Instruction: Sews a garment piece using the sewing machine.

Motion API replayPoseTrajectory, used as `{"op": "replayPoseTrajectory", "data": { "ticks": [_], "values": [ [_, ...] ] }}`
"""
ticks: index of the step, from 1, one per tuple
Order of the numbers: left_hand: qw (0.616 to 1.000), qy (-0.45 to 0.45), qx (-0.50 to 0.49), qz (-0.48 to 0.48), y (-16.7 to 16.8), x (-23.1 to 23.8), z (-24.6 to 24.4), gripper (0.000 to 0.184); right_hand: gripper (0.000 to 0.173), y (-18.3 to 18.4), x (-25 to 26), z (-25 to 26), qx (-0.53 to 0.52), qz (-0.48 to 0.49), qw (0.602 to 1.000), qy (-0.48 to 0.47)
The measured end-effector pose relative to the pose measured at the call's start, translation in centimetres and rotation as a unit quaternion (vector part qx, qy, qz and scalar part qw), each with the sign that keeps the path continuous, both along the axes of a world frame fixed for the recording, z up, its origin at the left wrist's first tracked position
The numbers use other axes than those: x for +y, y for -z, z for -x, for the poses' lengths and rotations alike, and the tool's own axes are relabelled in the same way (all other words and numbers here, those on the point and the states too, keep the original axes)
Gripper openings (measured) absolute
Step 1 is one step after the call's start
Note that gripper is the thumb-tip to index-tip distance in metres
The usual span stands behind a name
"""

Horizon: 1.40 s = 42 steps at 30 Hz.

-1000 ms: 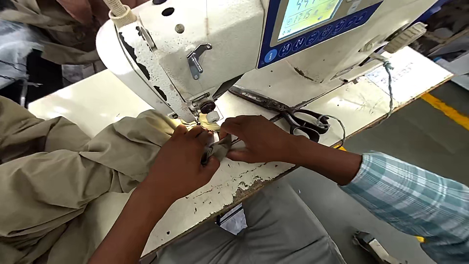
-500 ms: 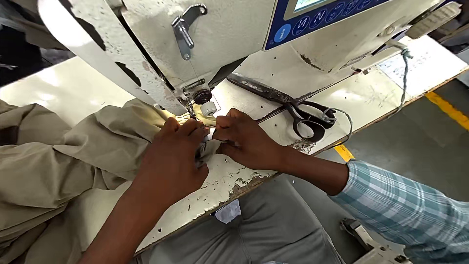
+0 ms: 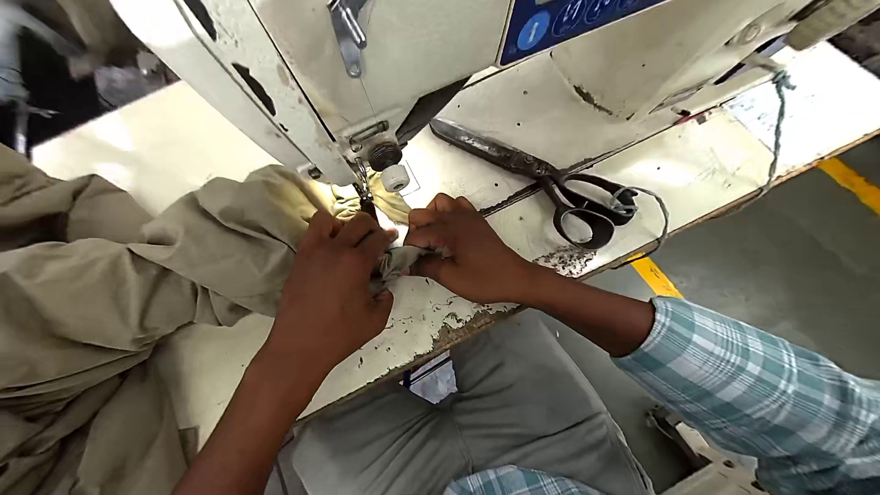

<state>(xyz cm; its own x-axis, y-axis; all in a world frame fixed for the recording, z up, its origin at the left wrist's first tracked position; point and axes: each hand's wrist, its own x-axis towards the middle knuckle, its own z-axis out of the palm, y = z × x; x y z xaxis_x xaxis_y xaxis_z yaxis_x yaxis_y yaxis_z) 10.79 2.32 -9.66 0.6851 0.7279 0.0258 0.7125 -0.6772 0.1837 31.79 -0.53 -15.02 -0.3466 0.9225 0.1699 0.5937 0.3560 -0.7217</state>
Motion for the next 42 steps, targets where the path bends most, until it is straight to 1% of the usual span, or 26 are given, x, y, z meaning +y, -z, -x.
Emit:
{"op": "replayPoseTrajectory", "data": {
  "ticks": [2, 6, 11, 14, 15, 16, 17, 18, 19, 20, 21, 22, 23, 24, 25, 28, 30, 32, 34, 35, 37, 39, 41, 42],
  "values": [
    [1.0, 0.002, -0.022, 0.006, -0.1, -0.1, 0.3, 0.05, 0.016, 0.1, -0.1, 0.1, 0.005, 0.001, 1.0, 0.01],
    [0.999, 0.009, -0.037, 0.029, -0.2, 0.2, 0.4, 0.048, 0.017, 0.0, 0.0, 0.0, 0.01, 0.013, 1.0, 0.003],
    [0.999, 0.016, 0.012, 0.027, -0.3, 0.1, 0.0, 0.054, 0.017, -0.2, 0.2, -0.3, 0.008, 0.015, 1.0, -0.018],
    [0.999, 0.013, 0.034, 0.011, -0.2, -0.3, -0.3, 0.057, 0.018, -1.5, -0.7, -1.4, 0.024, 0.017, 0.998, -0.047],
    [0.999, 0.013, 0.032, 0.002, -0.1, -0.2, -0.3, 0.057, 0.02, -2.1, -1.1, -1.9, 0.051, 0.011, 0.998, -0.03],
    [0.999, 0.013, 0.034, -0.004, -0.1, -0.2, -0.4, 0.057, 0.023, -2.7, -1.7, -2.2, 0.092, 0.008, 0.996, 0.009],
    [0.999, 0.013, 0.034, -0.009, -0.1, -0.3, -0.4, 0.058, 0.026, -3.0, -2.1, -2.2, 0.125, -0.001, 0.99, 0.063],
    [0.999, 0.016, 0.033, -0.014, 0.0, -0.4, -0.4, 0.059, 0.025, -3.2, -2.5, -2.1, 0.132, -0.013, 0.984, 0.12],
    [0.999, 0.018, 0.036, -0.018, 0.1, -0.5, -0.5, 0.06, 0.026, -3.2, -2.6, -2.0, 0.106, -0.018, 0.981, 0.159],
    [0.999, 0.021, 0.043, -0.023, 0.1, -0.5, -0.5, 0.06, 0.032, -3.1, -2.5, -1.7, 0.063, -0.016, 0.982, 0.175],
    [0.998, 0.023, 0.049, -0.028, 0.1, -0.6, -0.5, 0.06, 0.037, -2.8, -2.1, -1.3, 0.024, -0.015, 0.984, 0.178],
    [0.998, 0.026, 0.052, -0.035, 0.1, -0.6, -0.5, 0.06, 0.037, -2.3, -1.7, -0.9, -0.001, -0.018, 0.985, 0.174],
    [0.998, 0.028, 0.05, -0.039, 0.2, -0.7, -0.5, 0.06, 0.032, -2.0, -1.2, -0.5, -0.015, -0.022, 0.986, 0.166],
    [0.997, 0.027, 0.049, -0.043, 0.2, -0.7, -0.5, 0.061, 0.025, -1.9, -0.7, -0.3, -0.018, -0.026, 0.986, 0.161],
    [0.997, 0.024, 0.048, -0.046, 0.3, -0.8, -0.4, 0.061, 0.022, -2.1, -0.3, -0.1, -0.014, -0.027, 0.987, 0.16],
    [0.997, 0.014, 0.05, -0.055, 0.0, -1.0, -0.6, 0.055, 0.022, -3.1, 0.1, 0.9, 0.002, -0.029, 0.987, 0.156],
    [0.996, 0.027, 0.053, -0.068, -0.1, -1.2, -0.6, 0.044, 0.021, -3.4, -0.3, 1.7, 0.001, -0.006, 0.993, 0.122],
    [0.995, 0.041, 0.058, -0.072, -0.1, -1.1, -0.6, 0.038, 0.025, -3.5, 0.0, 1.4, -0.014, 0.037, 0.996, 0.077],
    [0.995, 0.054, 0.057, -0.066, -0.2, -0.7, -0.5, 0.036, 0.033, -4.1, 1.2, 0.2, -0.026, 0.081, 0.996, 0.04],
    [0.994, 0.061, 0.055, -0.065, -0.2, -0.4, -0.4, 0.037, 0.034, -4.3, 2.1, -0.4, -0.026, 0.086, 0.995, 0.046],
    [0.995, 0.07, 0.052, -0.057, -0.2, -0.1, -0.2, 0.037, 0.029, -4.1, 4.3, -1.1, -0.01, 0.073, 0.994, 0.083],
    [0.995, 0.075, 0.034, -0.051, -0.1, 0.1, 0.0, 0.038, 0.026, -4.0, 6.5, -1.2, 0.014, 0.065, 0.993, 0.095],
    [0.996, 0.07, 0.021, -0.046, 0.2, 0.3, 0.2, 0.037, 0.017, -3.0, 8.0, -0.6, 0.018, 0.048, 0.993, 0.11],
    [0.997, 0.068, 0.015, -0.043, 0.3, 0.4, 0.3, 0.037, 0.017, -2.3, 8.3, -0.2, 0.017, 0.026, 0.992, 0.126]
  ]
}}
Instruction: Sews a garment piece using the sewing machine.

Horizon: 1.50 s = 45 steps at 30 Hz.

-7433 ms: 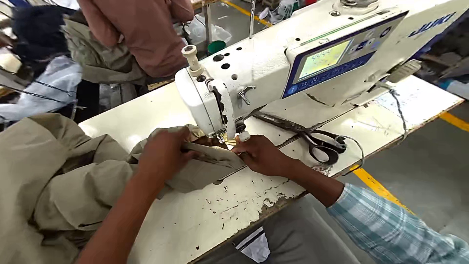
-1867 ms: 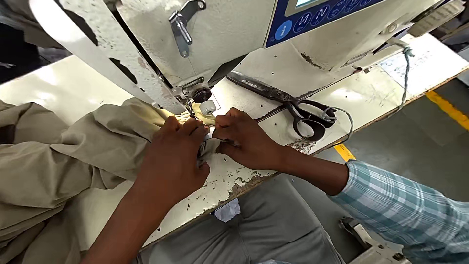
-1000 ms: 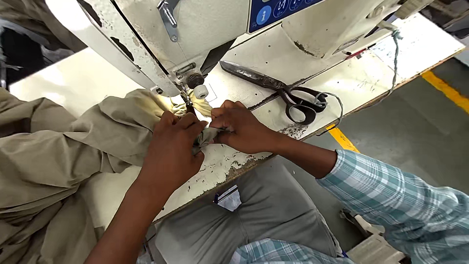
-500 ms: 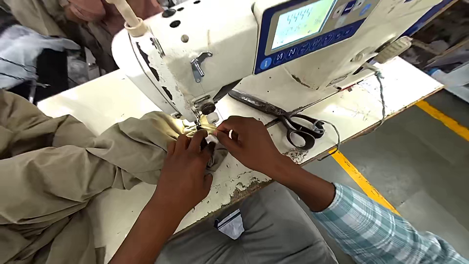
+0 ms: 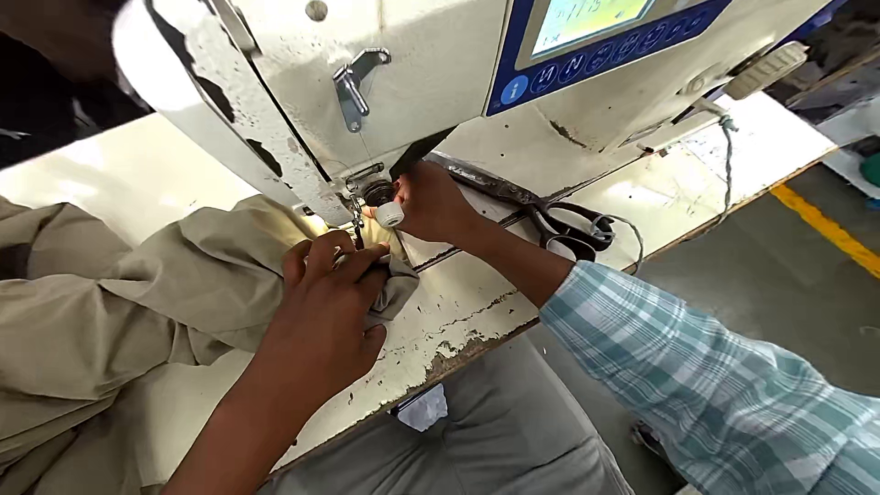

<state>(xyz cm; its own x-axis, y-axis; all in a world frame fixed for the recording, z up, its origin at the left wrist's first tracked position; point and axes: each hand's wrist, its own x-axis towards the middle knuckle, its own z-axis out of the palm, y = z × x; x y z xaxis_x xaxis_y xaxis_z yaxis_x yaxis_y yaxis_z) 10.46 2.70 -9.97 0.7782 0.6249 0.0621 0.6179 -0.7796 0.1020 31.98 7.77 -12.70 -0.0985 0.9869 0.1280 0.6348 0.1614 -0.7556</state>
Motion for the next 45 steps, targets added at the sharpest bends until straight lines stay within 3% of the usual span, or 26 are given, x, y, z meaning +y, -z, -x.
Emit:
{"op": "replayPoseTrajectory", "data": {
  "ticks": [6, 11, 14, 21, 27, 30, 42, 45],
  "values": [
    [1.0, -0.026, -0.013, -0.004, 0.0, -0.3, 0.1, 0.043, 0.021, 1.0, -1.0, 1.7, -0.011, -0.064, 0.994, 0.085],
    [0.999, -0.043, -0.018, -0.023, 0.6, -0.8, 0.3, 0.051, 0.021, -1.2, -4.3, -0.2, 0.037, -0.027, 0.999, 0.015],
    [0.999, -0.045, -0.027, -0.014, 0.8, -0.8, 0.3, 0.048, 0.027, -2.9, -6.2, -0.8, -0.037, 0.057, 0.997, -0.047],
    [0.999, -0.049, -0.01, 0.008, 0.4, -0.7, -0.1, 0.054, 0.017, -4.9, -3.7, -1.5, -0.079, 0.139, 0.98, -0.121],
    [0.998, -0.044, -0.029, 0.028, 0.6, -0.5, -0.1, 0.053, 0.019, -4.2, -1.8, -2.7, 0.127, 0.291, 0.938, -0.139],
    [0.998, -0.044, -0.026, 0.037, 0.6, -0.4, -0.3, 0.057, 0.022, -4.0, -1.6, -3.2, 0.155, 0.321, 0.927, -0.116],
    [0.999, -0.042, -0.024, 0.016, 0.7, -0.7, -0.4, 0.059, 0.012, -4.3, -3.1, -3.0, 0.186, 0.293, 0.935, -0.077],
    [0.999, -0.044, -0.017, 0.022, 0.8, -0.6, -0.4, 0.061, 0.012, -3.9, -4.1, -2.4, 0.15, 0.252, 0.954, -0.063]
  ]
}}
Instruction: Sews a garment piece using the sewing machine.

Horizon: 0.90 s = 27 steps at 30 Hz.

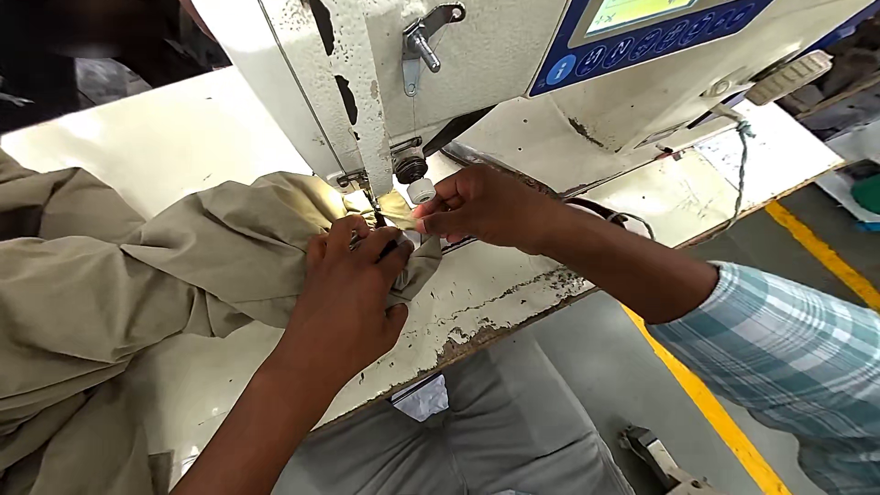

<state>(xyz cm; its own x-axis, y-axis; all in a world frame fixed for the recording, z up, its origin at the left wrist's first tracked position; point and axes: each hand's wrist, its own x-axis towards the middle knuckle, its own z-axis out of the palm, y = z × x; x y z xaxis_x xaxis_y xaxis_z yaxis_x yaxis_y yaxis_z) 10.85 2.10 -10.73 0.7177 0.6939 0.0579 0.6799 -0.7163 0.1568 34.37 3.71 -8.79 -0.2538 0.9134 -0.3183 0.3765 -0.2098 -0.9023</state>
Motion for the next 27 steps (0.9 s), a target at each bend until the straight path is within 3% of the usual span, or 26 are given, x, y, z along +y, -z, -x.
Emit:
{"op": "replayPoseTrajectory", "data": {
  "ticks": [4, 8, 13, 18, 21, 27],
  "values": [
    [1.0, -0.003, -0.005, -0.005, -0.3, 0.0, -0.1, 0.046, 0.013, 1.1, -1.5, 2.0, -0.114, -0.15, 0.982, -0.02],
    [1.0, 0.014, 0.016, -0.018, -0.3, 0.3, 0.0, 0.046, 0.029, 0.7, -0.7, 1.6, -0.17, -0.182, 0.963, -0.103],
    [1.0, 0.017, 0.011, -0.003, -0.5, 0.4, 0.1, 0.048, 0.022, 2.3, 3.3, 1.3, -0.171, -0.213, 0.961, 0.034],
    [1.0, 0.007, -0.002, -0.027, -0.1, 0.2, 0.3, 0.049, 0.023, 3.5, 3.5, 2.3, -0.187, -0.241, 0.95, 0.067],
    [0.999, 0.002, -0.005, -0.054, 0.2, 0.1, 0.4, 0.05, 0.021, 1.5, 1.6, 1.4, -0.156, -0.234, 0.959, 0.028],
    [0.999, 0.012, -0.015, -0.046, 0.1, 0.1, 0.3, 0.05, 0.016, -1.5, 0.8, 0.6, -0.195, -0.128, 0.965, -0.12]
  ]
}}
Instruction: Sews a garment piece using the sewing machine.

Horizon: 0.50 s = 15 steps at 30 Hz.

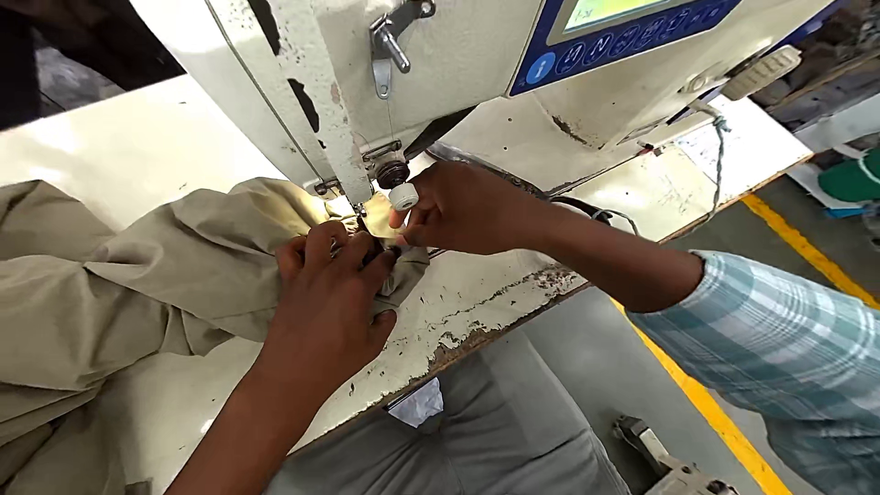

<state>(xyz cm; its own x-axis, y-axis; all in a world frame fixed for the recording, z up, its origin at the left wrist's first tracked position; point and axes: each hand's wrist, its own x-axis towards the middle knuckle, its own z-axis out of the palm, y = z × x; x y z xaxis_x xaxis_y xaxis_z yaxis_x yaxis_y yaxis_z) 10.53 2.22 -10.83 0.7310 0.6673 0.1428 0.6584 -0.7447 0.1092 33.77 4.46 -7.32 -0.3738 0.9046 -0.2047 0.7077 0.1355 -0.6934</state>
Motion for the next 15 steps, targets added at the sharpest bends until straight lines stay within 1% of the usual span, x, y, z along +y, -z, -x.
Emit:
{"op": "replayPoseTrajectory", "data": {
  "ticks": [2, 5, 7, 10, 13, 15],
  "values": [
    [1.0, 0.0, 0.003, 0.006, -0.1, 0.0, 0.0, 0.05, 0.018, -0.4, 0.9, -0.2, 0.009, 0.039, 0.999, -0.017],
    [1.0, 0.006, 0.007, 0.009, -0.1, 0.2, 0.1, 0.048, 0.02, -0.1, 2.2, 0.0, 0.021, 0.063, 0.997, -0.026],
    [1.0, 0.011, 0.005, 0.008, 0.0, 0.3, 0.2, 0.047, 0.022, -0.1, 2.5, 0.1, 0.057, 0.108, 0.992, -0.017],
    [1.0, 0.011, 0.004, 0.016, -0.1, 0.4, 0.2, 0.049, 0.028, -0.2, 2.5, -0.4, 0.111, 0.164, 0.98, 0.023],
    [1.0, 0.011, 0.0, 0.018, -0.1, 0.5, 0.2, 0.052, 0.03, 0.1, 2.3, -0.7, 0.145, 0.183, 0.97, 0.067],
    [1.0, 0.012, 0.001, 0.018, -0.1, 0.5, 0.1, 0.053, 0.023, 0.7, 2.0, -0.4, 0.148, 0.16, 0.973, 0.078]
  ]
}}
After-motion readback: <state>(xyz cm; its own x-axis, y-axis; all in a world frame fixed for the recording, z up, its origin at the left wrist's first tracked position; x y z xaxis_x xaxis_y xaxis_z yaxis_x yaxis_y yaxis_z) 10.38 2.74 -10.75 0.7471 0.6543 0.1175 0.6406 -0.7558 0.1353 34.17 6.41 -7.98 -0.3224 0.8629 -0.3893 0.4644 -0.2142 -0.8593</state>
